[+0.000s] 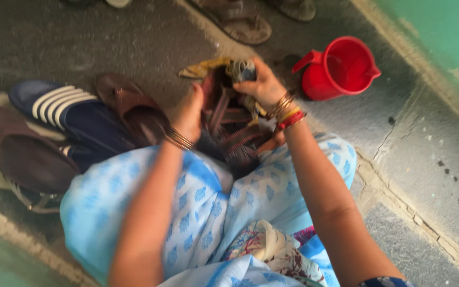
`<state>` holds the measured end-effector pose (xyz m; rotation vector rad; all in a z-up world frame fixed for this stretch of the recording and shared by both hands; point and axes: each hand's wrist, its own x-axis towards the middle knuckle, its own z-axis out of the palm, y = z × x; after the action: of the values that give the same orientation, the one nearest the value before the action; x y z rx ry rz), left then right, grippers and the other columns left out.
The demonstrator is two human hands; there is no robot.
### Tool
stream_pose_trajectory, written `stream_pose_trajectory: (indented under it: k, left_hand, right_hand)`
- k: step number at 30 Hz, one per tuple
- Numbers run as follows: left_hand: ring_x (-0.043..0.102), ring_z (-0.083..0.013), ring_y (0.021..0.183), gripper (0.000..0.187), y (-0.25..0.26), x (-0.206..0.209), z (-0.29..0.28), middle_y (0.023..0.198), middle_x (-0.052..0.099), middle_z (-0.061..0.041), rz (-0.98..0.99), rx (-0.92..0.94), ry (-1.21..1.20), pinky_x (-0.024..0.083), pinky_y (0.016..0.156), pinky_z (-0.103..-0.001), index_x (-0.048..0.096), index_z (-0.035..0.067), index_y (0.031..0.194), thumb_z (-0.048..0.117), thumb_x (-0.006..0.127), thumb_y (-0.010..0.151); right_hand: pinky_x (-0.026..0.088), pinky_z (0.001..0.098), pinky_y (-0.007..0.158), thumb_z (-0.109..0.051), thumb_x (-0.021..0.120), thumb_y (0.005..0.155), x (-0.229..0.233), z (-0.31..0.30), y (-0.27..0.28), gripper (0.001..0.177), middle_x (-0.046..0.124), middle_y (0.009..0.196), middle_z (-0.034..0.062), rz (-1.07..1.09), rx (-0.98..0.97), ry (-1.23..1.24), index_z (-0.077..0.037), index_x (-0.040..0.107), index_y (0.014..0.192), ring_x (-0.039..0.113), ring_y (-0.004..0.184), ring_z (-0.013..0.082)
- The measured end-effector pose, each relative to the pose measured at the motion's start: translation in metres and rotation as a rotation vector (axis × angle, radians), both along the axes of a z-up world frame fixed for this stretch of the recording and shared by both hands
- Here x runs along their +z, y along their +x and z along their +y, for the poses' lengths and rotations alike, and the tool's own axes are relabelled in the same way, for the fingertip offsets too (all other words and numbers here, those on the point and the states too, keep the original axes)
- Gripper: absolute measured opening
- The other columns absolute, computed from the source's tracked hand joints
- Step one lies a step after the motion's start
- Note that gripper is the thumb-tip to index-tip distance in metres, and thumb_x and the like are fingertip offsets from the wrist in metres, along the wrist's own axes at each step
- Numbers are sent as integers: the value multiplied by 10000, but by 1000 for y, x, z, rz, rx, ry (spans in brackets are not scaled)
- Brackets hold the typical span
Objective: The person cleans footwear using a cloth while sitting on the floor, wiping the straps and soles of different sandals and slides.
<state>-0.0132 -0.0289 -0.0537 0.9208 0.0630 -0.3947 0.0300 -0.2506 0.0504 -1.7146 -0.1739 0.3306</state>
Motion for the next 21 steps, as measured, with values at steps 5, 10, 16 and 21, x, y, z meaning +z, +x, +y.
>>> stream_pose_trajectory:
  k: [5,10,16,21]
  left_hand:
    - [454,-208,1406,716,-5,-60,-27,1547,497,-144,-31,227,85,328,1187,-339,467,-28,1499,522,508,1043]
    - [435,-165,1445,716,-6,-42,-24,1554,493,-86,-54,184,58,300,1201,-299,435,5,1511,549,484,1048]
    - [633,-224,1129,815,-16,-13,-18,1278,660,-68,288,96,-166,508,907,-410,575,93,1425,700,321,943]
    - [669,-104,1202,778,-19,-34,-32,1380,673,10,265,84,-281,519,1026,-302,567,119,1437,705,369,965]
  right_hand:
    - [527,267,897,-120,620,1064,4,-39,0,188,689,1056,-8,-22,-214,203,-17,633,1221,630,986,84]
    - [572,288,881,-85,602,982,61,-20,-15,203,680,1079,8,-352,-177,-92,-97,710,1154,678,969,120]
    - [537,449,791,-96,734,811,26,63,-44,168,626,1035,122,-1055,375,-917,-96,674,968,648,970,324]
    - [515,461,771,-122,746,813,6,51,-4,213,618,976,116,-766,215,-781,-103,693,1018,630,933,360]
